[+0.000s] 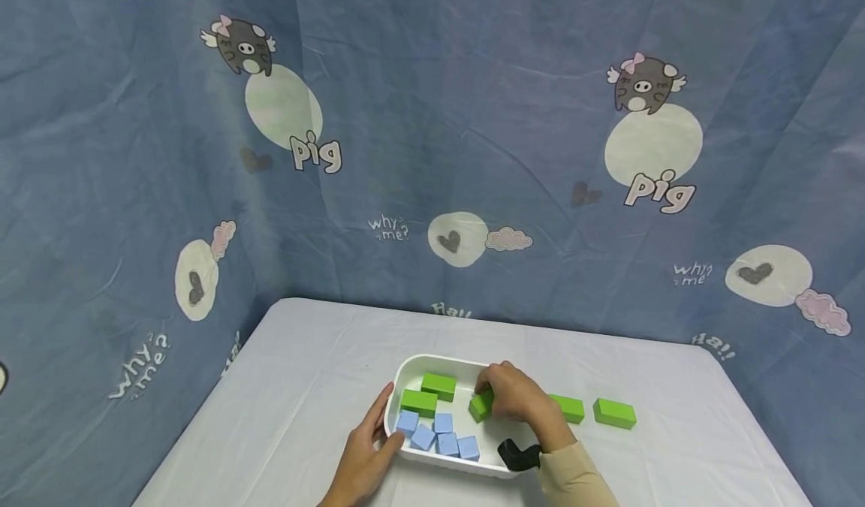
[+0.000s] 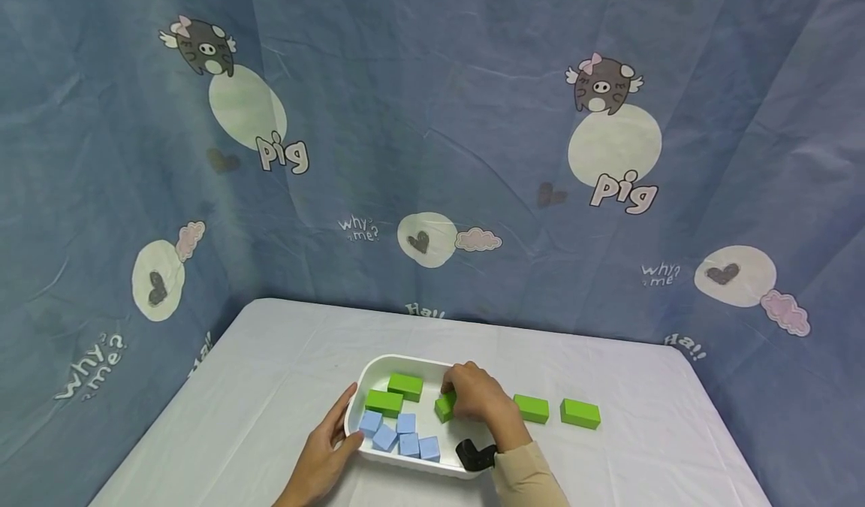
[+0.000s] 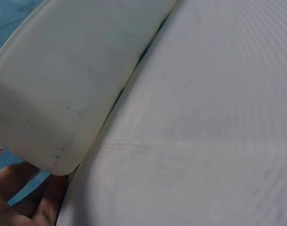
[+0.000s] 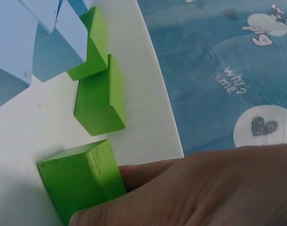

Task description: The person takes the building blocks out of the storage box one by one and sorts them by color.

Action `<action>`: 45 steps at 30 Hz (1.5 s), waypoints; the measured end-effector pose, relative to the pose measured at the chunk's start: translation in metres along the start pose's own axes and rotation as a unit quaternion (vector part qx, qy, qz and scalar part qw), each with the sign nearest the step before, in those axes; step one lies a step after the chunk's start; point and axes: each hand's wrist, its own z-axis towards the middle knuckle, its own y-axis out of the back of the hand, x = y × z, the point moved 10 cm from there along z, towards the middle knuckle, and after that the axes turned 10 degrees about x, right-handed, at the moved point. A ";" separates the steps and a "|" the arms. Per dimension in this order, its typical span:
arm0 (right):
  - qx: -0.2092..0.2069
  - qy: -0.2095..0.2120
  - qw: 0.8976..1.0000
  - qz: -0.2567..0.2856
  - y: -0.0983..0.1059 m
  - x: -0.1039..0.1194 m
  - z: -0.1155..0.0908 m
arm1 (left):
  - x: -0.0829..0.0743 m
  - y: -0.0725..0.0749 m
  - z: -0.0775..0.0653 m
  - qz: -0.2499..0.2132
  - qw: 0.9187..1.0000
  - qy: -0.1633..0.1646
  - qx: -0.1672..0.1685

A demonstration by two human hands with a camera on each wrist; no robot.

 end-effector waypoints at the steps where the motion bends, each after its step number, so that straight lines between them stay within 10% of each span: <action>1: -0.002 -0.001 1.000 -0.001 0.000 0.000 0.000 | 0.000 0.000 0.000 0.001 1.000 0.000 0.000; 21: -0.024 0.133 0.989 0.053 0.035 0.022 -0.012 | -0.003 -0.002 0.004 -0.004 1.000 -0.001 0.004; 45: -0.143 0.053 0.982 0.110 0.084 -0.052 -0.074 | 0.002 -0.001 0.001 -0.009 1.000 0.021 0.005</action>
